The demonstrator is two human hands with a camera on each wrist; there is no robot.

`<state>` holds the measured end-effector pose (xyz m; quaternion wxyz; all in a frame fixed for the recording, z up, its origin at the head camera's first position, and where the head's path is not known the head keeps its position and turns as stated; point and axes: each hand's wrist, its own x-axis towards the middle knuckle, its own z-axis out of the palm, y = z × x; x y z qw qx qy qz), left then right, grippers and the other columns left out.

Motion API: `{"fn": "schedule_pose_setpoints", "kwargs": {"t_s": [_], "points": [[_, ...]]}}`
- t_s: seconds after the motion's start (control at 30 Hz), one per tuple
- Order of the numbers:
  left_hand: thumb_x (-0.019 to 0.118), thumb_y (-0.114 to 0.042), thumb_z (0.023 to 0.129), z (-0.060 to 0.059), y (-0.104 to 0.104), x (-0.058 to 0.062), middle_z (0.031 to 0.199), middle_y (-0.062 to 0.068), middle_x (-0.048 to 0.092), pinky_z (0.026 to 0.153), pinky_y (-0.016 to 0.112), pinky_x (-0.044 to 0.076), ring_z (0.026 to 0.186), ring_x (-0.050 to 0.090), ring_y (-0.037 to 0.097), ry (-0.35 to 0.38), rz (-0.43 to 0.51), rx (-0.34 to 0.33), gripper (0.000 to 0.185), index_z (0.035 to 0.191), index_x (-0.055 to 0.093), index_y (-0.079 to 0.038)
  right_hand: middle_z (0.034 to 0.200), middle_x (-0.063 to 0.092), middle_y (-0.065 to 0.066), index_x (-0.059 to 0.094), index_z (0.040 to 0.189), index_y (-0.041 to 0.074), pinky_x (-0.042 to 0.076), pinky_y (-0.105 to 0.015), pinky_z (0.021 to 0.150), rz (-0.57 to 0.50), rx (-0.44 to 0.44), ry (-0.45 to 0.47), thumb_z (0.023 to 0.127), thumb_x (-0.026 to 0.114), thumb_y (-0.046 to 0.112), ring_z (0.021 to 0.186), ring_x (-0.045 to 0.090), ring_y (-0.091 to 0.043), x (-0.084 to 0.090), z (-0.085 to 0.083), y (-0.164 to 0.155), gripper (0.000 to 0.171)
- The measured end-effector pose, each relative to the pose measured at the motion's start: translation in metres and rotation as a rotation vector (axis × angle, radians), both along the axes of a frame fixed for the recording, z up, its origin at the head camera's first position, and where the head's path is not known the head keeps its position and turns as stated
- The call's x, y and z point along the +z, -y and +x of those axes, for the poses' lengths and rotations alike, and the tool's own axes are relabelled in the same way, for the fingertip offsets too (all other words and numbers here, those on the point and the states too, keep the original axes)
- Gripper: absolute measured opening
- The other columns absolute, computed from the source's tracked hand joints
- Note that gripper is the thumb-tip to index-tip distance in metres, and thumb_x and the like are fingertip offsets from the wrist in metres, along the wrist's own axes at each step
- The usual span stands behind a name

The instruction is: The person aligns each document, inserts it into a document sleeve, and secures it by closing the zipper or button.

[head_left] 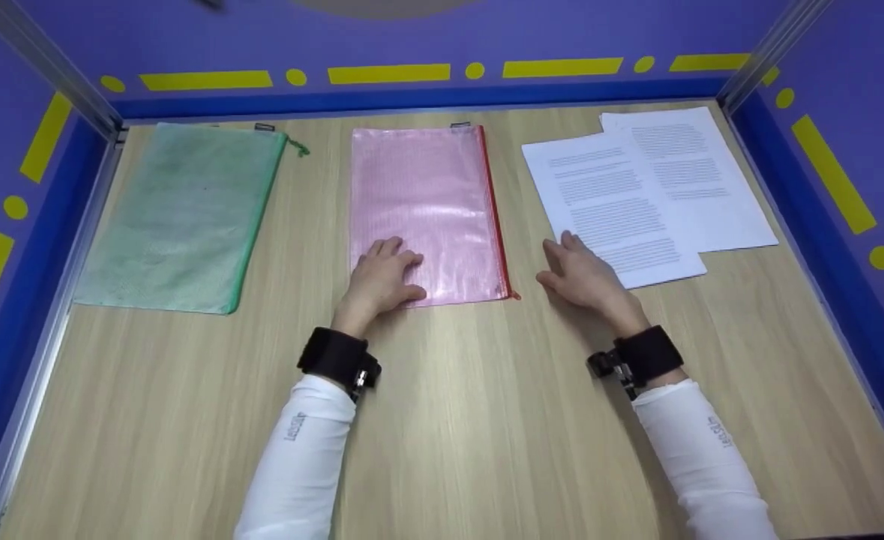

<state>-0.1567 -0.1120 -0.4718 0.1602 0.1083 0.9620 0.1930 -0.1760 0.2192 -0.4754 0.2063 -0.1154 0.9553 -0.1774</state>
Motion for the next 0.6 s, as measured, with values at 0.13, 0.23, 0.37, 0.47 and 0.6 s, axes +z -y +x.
{"fn": "schedule_pose_setpoints", "kwargs": {"t_s": [0.13,0.23,0.37,0.47,0.6], "points": [[0.075,-0.040,0.084,0.000,0.000,0.000,0.159,0.016,0.033,0.119,0.063,0.026,0.149,0.028,0.037,0.000,0.002,0.001,0.063,0.140,0.056,-0.017,0.162,0.013,-0.030,0.031,0.154,0.002,0.018,-0.057,0.123,-0.017,0.028,0.006,0.099,0.056,0.035,0.152,0.013,-0.044,0.003,0.005,0.008,0.069],[0.074,-0.040,0.084,0.000,0.000,0.001,0.160,0.015,0.033,0.119,0.062,0.025,0.149,0.027,0.037,0.002,0.001,0.004,0.063,0.140,0.056,-0.019,0.162,0.020,-0.028,0.035,0.152,0.003,0.022,-0.056,0.122,-0.062,0.043,0.010,0.098,0.057,0.035,0.152,0.019,-0.043,0.007,0.006,0.009,0.067],[0.075,-0.041,0.084,0.001,0.000,0.001,0.159,0.015,0.034,0.119,0.061,0.027,0.149,0.028,0.037,-0.005,-0.002,0.008,0.063,0.140,0.056,-0.019,0.153,0.042,-0.025,0.044,0.148,0.005,0.033,-0.056,0.117,-0.165,-0.027,-0.039,0.099,0.058,0.035,0.141,0.041,-0.042,0.010,0.002,0.003,0.059],[0.075,-0.041,0.083,0.001,0.001,0.000,0.159,0.015,0.034,0.119,0.060,0.028,0.149,0.029,0.037,-0.008,0.002,0.015,0.063,0.139,0.057,-0.019,0.144,0.053,-0.024,0.050,0.144,0.004,0.038,-0.055,0.112,-0.206,-0.115,-0.120,0.099,0.058,0.032,0.133,0.050,-0.043,0.010,-0.005,-0.007,0.053],[0.076,-0.040,0.083,0.001,0.000,0.000,0.159,0.016,0.034,0.118,0.059,0.029,0.149,0.029,0.037,-0.007,0.007,0.024,0.063,0.139,0.057,-0.018,0.149,0.042,-0.032,0.047,0.144,-0.001,0.031,-0.059,0.116,-0.119,-0.166,-0.155,0.100,0.055,0.028,0.140,0.039,-0.049,0.009,-0.015,-0.027,0.054]]}}
